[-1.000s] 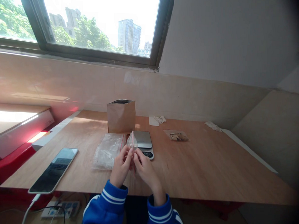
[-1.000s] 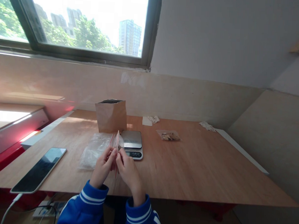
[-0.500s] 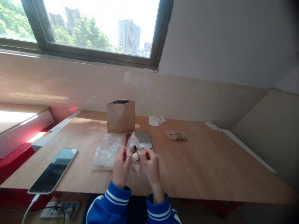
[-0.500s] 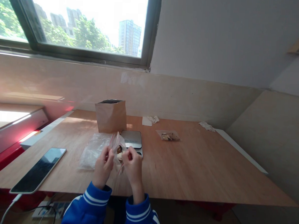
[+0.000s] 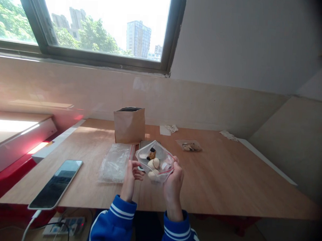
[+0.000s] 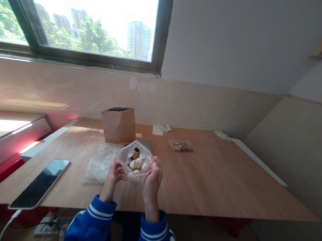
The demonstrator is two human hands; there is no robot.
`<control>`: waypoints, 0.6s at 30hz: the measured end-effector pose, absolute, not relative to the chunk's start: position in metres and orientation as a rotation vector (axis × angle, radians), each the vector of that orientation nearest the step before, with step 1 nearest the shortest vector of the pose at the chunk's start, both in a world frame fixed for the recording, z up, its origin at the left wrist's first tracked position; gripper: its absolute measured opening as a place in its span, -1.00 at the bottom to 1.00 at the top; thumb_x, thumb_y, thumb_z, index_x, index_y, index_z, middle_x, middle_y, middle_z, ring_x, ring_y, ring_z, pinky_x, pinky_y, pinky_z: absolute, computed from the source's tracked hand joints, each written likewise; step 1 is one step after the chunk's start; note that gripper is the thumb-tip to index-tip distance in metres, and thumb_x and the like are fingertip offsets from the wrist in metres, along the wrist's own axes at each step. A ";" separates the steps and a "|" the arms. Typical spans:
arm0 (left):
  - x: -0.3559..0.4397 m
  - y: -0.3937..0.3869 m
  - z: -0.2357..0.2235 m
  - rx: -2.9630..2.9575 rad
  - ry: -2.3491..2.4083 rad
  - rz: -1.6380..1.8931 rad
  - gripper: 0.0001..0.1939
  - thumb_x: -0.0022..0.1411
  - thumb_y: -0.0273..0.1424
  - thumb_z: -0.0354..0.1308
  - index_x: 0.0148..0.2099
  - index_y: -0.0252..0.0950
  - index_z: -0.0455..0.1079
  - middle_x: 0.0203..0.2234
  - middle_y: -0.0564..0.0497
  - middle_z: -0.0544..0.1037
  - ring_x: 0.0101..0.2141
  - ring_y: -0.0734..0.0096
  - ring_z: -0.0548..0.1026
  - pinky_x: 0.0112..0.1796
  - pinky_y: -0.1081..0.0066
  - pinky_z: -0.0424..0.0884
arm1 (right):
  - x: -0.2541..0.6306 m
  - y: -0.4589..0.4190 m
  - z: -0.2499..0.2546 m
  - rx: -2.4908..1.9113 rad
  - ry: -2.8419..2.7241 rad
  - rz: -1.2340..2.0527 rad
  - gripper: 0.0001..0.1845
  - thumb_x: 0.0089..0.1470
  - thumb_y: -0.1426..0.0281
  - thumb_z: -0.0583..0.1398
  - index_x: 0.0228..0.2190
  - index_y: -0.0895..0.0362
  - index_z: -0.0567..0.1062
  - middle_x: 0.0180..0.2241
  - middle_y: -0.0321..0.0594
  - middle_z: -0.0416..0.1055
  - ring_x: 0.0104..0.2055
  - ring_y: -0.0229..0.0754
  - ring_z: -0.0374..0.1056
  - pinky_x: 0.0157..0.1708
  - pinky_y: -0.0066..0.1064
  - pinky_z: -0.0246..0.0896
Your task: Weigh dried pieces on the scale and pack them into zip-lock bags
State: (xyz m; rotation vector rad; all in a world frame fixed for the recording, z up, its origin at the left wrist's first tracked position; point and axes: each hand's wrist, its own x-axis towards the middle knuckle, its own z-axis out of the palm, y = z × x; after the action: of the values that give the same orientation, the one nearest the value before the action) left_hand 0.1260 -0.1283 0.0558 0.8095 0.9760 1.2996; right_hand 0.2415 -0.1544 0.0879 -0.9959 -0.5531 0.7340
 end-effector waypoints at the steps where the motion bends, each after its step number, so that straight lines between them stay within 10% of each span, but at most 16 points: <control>1: 0.128 -0.128 0.053 0.762 0.917 1.247 -0.50 0.16 0.06 0.02 -0.25 -0.31 0.40 -0.37 -0.07 0.54 -0.44 0.36 0.48 -0.45 0.42 0.40 | 0.240 -0.154 0.089 -0.962 -0.533 0.767 -0.75 0.03 0.17 -0.01 -0.47 0.08 0.28 -0.50 -0.36 0.29 -0.43 -0.24 0.28 -0.40 -0.45 0.22; 6: 0.142 -0.137 0.055 0.532 0.584 1.100 -0.44 0.23 -0.01 0.01 0.09 -0.31 0.35 -0.13 -0.16 0.55 -0.14 0.12 0.52 -0.19 0.23 0.46 | 0.235 -0.149 0.086 -0.998 -0.775 0.838 -0.69 0.07 0.15 -0.01 -0.57 0.07 0.19 -0.60 -0.40 0.16 -0.55 -0.28 0.16 -0.51 -0.47 0.14; 13: 0.128 -0.134 0.060 0.592 0.737 1.129 -0.38 0.25 0.02 -0.08 0.19 -0.27 0.25 -0.23 -0.16 0.58 -0.50 0.26 0.53 -0.68 0.43 0.35 | 0.241 -0.154 0.086 -1.267 -1.096 0.452 -0.75 0.07 0.18 0.17 -0.28 0.08 0.37 -0.26 -0.21 0.34 -0.26 -0.19 0.28 -0.22 -0.34 0.25; 18: 0.120 -0.127 0.057 0.646 0.860 1.150 -0.35 0.21 0.05 -0.05 0.11 -0.34 0.36 -0.22 -0.18 0.60 -0.47 0.24 0.55 -0.67 0.44 0.34 | 0.242 -0.161 0.100 -1.105 -1.214 0.580 -0.81 0.16 0.29 0.12 -0.19 0.07 0.41 -0.18 -0.18 0.40 -0.17 -0.18 0.36 -0.12 -0.31 0.30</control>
State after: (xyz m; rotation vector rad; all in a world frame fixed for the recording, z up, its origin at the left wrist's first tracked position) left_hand 0.1197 -0.1269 0.0570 0.6463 0.8596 1.1503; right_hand 0.2424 -0.1609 0.0998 -1.1053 -1.2135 0.5796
